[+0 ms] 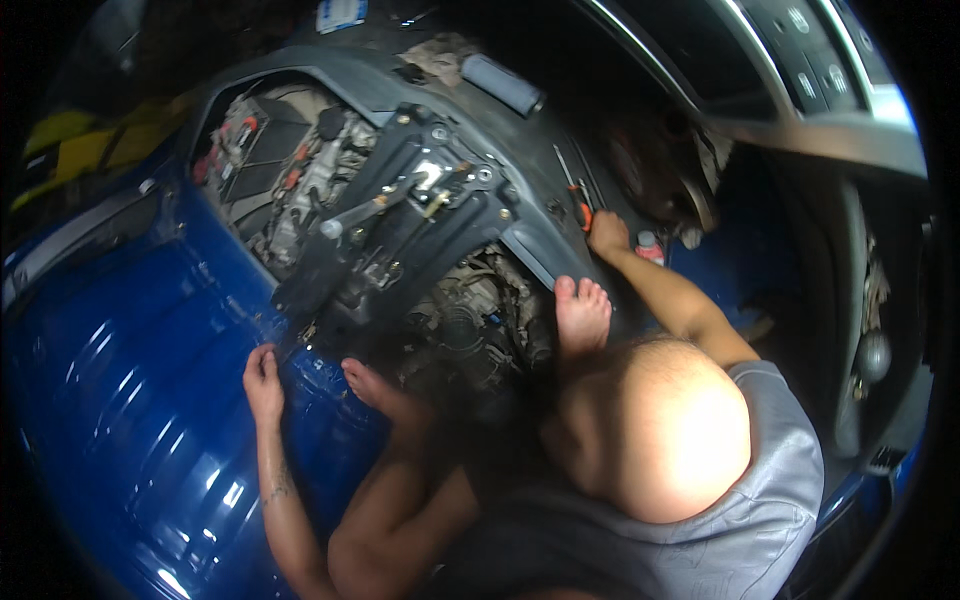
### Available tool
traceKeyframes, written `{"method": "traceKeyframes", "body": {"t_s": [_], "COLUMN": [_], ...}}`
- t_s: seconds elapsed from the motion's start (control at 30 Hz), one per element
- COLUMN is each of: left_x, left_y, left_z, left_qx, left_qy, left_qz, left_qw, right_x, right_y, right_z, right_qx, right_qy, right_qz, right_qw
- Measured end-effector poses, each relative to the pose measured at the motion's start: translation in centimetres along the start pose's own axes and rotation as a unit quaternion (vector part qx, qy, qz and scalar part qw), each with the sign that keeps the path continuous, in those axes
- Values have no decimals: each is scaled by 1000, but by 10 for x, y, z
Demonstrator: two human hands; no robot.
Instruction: The person manipulates a mechanical assembly near a vehicle's engine compartment, using a screwdriver and pliers to adjust cables and fasteners.
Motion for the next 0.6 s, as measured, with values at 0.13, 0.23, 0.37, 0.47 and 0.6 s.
{"method": "traceKeyframes", "body": {"t_s": [0.13,0.23,0.37,0.47,0.6], "left_x": [-13,-3,19,42,-21], "left_y": [-10,-29,-76,-107,-110], "left_z": [-2,-2,87,17,-112], "left_qx": [19,-20,69,12,-451], "left_qy": [-76,-10,-219,-17,-11], "left_qz": [-66,-143,-291,-416,-172], "left_qw": [995,989,929,909,876], "right_x": [-1,21,35,67,168], "right_y": [-5,-8,-19,-69,-152], "right_z": [-14,-18,-21,-25,55], "right_qx": [17,-1,7,81,326], "right_qy": [-6,36,120,286,224], "right_qz": [-8,-24,-111,-197,-182], "right_qw": [1000,999,986,934,900]}}
Point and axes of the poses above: each hand's wrist, its own y-axis towards the middle knuckle, its own x-axis out of the back of the hand, z = x × y, the point moved 9 cm from there along y, towards the middle knuckle, and after that the axes turned 2 degrees about -y, right-handed, at the moved point
